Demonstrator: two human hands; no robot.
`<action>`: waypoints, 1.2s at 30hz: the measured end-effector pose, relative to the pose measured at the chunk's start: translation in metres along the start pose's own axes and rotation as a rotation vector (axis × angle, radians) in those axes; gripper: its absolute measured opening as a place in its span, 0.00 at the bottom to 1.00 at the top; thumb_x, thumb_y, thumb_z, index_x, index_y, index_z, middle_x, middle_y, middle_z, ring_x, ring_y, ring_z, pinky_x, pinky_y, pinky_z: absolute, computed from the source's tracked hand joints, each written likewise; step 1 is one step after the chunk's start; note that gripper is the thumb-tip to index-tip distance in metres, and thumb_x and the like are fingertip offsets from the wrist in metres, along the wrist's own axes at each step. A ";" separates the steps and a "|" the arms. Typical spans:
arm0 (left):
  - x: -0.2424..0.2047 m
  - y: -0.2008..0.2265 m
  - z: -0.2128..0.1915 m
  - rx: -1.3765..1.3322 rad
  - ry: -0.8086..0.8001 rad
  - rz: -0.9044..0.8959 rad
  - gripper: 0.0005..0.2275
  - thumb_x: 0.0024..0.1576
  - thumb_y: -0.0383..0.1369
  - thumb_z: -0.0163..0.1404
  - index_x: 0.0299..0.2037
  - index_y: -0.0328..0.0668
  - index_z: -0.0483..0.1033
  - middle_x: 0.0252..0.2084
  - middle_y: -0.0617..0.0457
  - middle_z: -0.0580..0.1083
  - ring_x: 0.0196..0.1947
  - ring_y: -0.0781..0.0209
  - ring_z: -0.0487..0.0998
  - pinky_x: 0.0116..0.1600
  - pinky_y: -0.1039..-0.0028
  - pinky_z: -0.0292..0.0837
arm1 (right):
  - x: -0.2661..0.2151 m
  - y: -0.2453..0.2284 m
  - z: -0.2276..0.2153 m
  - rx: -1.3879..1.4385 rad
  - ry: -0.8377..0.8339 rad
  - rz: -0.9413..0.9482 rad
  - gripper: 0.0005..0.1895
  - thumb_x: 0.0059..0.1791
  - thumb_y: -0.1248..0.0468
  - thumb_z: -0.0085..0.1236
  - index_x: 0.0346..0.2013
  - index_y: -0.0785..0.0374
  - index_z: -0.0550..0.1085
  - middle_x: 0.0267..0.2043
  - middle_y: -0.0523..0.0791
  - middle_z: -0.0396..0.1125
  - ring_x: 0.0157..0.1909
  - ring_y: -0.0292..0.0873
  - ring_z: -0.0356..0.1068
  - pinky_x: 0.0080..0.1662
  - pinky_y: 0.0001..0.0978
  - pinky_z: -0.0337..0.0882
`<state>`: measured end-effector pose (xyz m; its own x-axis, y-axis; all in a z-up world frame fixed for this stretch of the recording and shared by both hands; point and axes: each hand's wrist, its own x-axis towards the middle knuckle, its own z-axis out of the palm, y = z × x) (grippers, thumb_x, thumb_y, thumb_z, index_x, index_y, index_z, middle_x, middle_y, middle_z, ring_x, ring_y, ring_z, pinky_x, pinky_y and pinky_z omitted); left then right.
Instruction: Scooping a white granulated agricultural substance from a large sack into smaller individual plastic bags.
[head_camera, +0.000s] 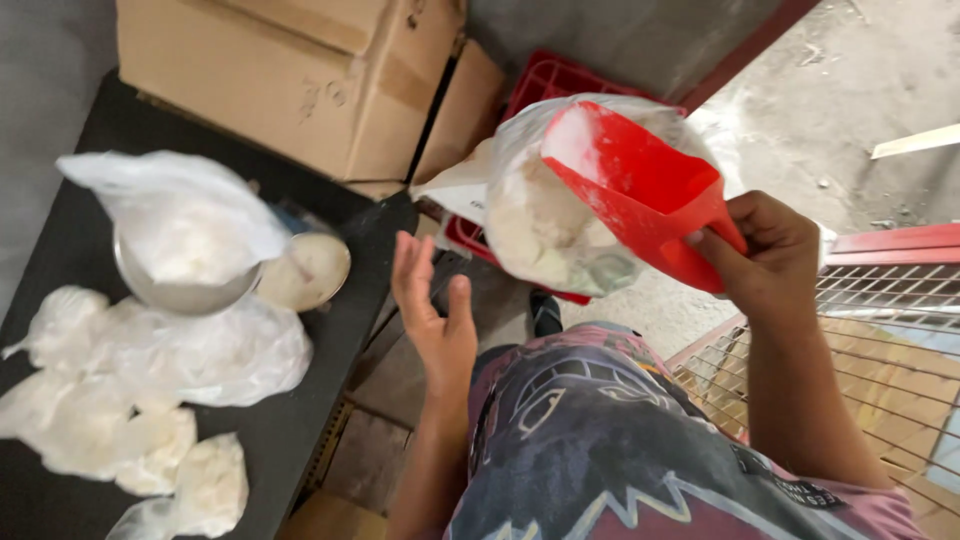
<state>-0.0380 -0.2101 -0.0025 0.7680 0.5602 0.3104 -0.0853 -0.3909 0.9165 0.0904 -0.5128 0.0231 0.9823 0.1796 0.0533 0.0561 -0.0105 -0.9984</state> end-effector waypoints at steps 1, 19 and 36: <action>-0.002 0.003 0.009 0.012 -0.037 -0.035 0.21 0.67 0.37 0.51 0.69 0.39 0.68 0.77 0.38 0.56 0.76 0.44 0.61 0.75 0.57 0.62 | 0.002 0.004 -0.013 -0.007 -0.015 -0.027 0.05 0.52 0.76 0.62 0.41 0.70 0.75 0.36 0.43 0.74 0.38 0.29 0.71 0.43 0.21 0.72; -0.043 -0.019 0.064 0.025 -0.259 -0.100 0.26 0.66 0.43 0.51 0.71 0.38 0.65 0.74 0.33 0.60 0.69 0.41 0.69 0.64 0.59 0.71 | 0.109 0.047 0.065 -1.831 -0.833 -0.415 0.06 0.48 0.62 0.53 0.36 0.54 0.78 0.33 0.46 0.76 0.38 0.45 0.76 0.53 0.45 0.68; -0.043 -0.016 0.054 0.026 -0.296 -0.215 0.29 0.63 0.47 0.51 0.70 0.38 0.66 0.72 0.35 0.65 0.64 0.45 0.72 0.62 0.62 0.72 | 0.097 0.156 0.060 -1.362 -0.485 -0.333 0.07 0.46 0.60 0.57 0.36 0.56 0.77 0.27 0.50 0.73 0.34 0.51 0.75 0.49 0.47 0.68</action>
<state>-0.0358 -0.2675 -0.0445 0.9172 0.3978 0.0216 0.1110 -0.3074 0.9451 0.1838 -0.4383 -0.1291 0.7523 0.6586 -0.0148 0.6506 -0.7463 -0.1407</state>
